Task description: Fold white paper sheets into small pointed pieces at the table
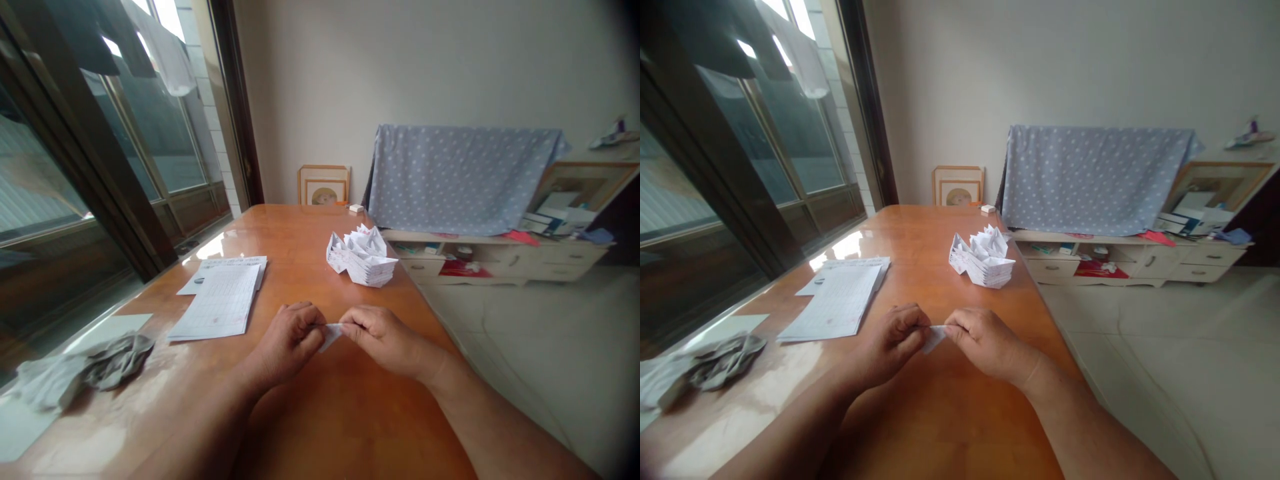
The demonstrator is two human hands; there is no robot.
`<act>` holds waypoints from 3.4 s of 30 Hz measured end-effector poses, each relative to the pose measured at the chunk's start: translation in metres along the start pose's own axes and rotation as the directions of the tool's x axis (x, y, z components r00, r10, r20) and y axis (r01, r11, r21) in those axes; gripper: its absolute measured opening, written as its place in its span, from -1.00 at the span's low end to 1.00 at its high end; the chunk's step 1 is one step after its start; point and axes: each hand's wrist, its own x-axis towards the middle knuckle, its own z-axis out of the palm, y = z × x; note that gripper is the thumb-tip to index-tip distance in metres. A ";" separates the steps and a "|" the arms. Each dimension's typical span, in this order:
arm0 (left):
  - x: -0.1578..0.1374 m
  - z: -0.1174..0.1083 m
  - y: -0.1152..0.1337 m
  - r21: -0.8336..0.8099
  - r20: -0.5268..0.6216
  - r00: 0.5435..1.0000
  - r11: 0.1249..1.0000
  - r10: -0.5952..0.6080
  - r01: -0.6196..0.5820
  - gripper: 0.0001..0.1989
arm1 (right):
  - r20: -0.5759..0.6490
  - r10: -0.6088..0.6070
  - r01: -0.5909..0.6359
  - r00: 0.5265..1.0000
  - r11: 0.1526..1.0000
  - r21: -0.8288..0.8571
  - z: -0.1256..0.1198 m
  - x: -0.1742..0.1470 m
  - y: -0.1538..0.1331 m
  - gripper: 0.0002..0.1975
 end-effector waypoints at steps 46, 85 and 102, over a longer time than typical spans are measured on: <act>0.000 -0.016 -0.031 -0.207 -0.014 0.971 0.951 -0.238 0.230 -0.82 | -0.082 0.193 -0.154 0.978 0.925 0.346 -0.011 0.005 0.027 -0.69; 0.007 0.019 -0.020 -0.869 0.155 0.908 0.384 -0.388 0.313 -0.78 | 0.054 0.249 -0.249 0.967 0.878 0.409 0.016 0.010 0.027 -0.73; 0.007 0.019 -0.010 -0.773 0.030 0.941 0.589 -0.338 0.236 -0.78 | -0.104 0.320 -0.237 0.942 0.849 0.472 0.012 0.012 0.015 -0.74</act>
